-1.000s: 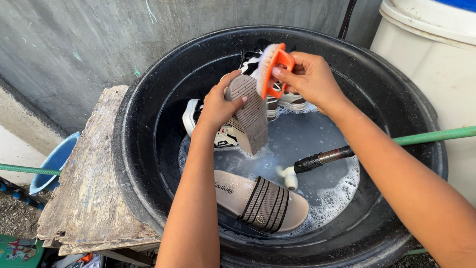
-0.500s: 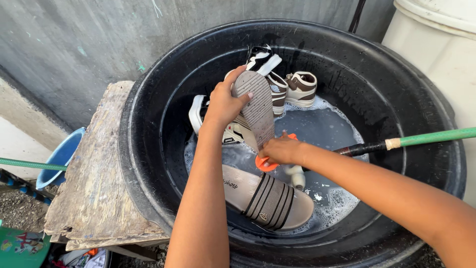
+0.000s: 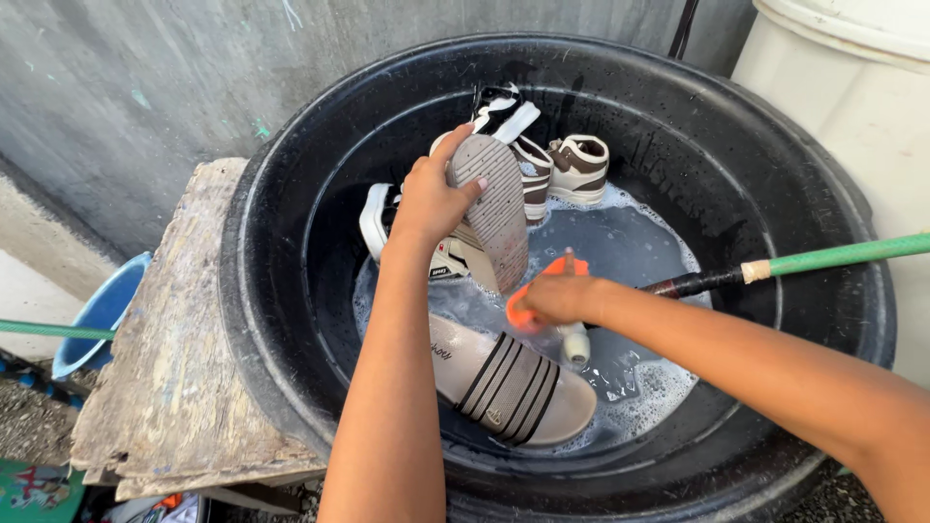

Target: The person washes several shoes and slides in a black basin filled with soapy water using an orange brush and a blue sponge. The person scrubs the soles and sides of the footwear one by one and then uses a hose to spray water into the basin.

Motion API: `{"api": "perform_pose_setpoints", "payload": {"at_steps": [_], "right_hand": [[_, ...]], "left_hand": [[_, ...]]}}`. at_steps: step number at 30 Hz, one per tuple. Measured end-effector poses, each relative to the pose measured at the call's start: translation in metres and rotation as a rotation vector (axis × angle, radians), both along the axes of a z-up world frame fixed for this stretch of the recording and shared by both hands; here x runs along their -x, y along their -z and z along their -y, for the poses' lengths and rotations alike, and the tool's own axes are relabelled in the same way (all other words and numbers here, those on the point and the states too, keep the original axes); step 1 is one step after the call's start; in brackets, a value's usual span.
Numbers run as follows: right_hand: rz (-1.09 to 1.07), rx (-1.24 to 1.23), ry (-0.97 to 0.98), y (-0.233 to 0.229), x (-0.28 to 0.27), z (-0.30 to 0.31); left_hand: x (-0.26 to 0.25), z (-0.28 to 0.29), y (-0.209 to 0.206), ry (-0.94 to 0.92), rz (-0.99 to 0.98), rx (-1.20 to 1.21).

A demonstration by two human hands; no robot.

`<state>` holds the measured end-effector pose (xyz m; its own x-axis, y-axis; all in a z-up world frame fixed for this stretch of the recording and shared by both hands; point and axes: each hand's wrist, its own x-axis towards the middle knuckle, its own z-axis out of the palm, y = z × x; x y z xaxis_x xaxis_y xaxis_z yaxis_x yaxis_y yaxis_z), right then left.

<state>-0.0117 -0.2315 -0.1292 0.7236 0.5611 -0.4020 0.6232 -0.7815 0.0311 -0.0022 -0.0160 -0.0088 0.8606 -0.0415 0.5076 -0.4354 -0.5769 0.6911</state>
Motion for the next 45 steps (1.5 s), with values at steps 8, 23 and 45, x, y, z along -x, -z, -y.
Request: {"api": "perform_pose_setpoints", "payload": {"at_steps": [8, 23, 45], "right_hand": [[-0.052, 0.037, 0.031, 0.019, -0.017, 0.008], [-0.135, -0.126, -0.015, -0.016, -0.012, 0.009], [-0.682, -1.497, 0.507, -0.103, -0.024, 0.049]], "left_hand": [[0.004, 0.002, 0.000, -0.010, -0.042, 0.001], [-0.011, -0.010, 0.009, -0.010, 0.003, 0.026], [0.007, -0.007, -0.014, 0.087, -0.290, 0.233]]}}
